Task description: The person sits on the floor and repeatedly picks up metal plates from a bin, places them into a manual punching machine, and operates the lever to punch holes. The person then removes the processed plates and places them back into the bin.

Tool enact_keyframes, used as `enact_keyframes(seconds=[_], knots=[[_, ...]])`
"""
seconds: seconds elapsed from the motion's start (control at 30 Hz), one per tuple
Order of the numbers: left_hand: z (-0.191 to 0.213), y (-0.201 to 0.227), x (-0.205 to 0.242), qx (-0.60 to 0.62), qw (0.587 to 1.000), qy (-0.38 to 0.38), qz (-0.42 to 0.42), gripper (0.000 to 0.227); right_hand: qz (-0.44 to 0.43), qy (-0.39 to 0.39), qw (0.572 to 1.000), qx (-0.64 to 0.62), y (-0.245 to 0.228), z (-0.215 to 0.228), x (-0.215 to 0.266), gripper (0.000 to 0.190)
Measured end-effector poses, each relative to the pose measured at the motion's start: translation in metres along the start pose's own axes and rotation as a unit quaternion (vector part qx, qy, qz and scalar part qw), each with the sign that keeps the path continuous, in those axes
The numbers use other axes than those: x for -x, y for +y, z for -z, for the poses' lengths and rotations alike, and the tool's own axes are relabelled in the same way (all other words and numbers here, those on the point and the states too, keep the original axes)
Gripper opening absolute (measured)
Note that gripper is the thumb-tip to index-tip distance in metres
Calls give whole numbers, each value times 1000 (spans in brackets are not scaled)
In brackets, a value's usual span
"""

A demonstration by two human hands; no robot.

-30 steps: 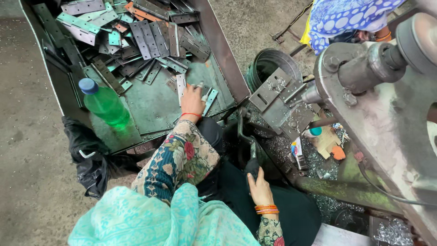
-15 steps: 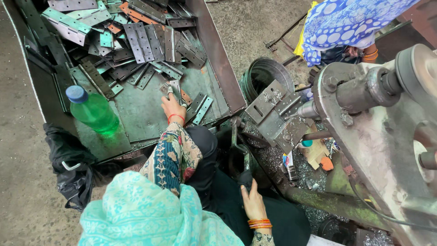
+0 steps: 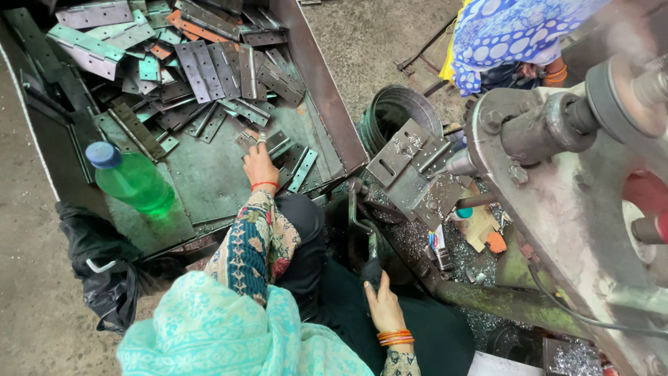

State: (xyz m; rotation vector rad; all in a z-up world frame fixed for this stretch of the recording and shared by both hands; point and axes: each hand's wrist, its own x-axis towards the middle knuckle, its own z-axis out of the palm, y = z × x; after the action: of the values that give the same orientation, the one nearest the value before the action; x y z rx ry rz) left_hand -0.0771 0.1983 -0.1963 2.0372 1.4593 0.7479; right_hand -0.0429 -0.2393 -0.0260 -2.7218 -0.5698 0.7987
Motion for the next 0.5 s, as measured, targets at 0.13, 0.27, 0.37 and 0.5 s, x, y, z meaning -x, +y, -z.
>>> enact_keyframes(seconds=[0.13,0.27,0.37,0.5], knots=[[1,-10,-13,74,997,21,31,63,4,7,1000,-1,-3,0,4,71],[5,13,-28,328,924,113,163,75,16,19,1000,-15,-16,7,11,70],[29,53,-20,544,802,-35,244,78,-50,-29,998,-30,-20,9,15,71],[64,141,29,486,856,-148,95,75,6,20,1000,-23,-14,5,14,70]])
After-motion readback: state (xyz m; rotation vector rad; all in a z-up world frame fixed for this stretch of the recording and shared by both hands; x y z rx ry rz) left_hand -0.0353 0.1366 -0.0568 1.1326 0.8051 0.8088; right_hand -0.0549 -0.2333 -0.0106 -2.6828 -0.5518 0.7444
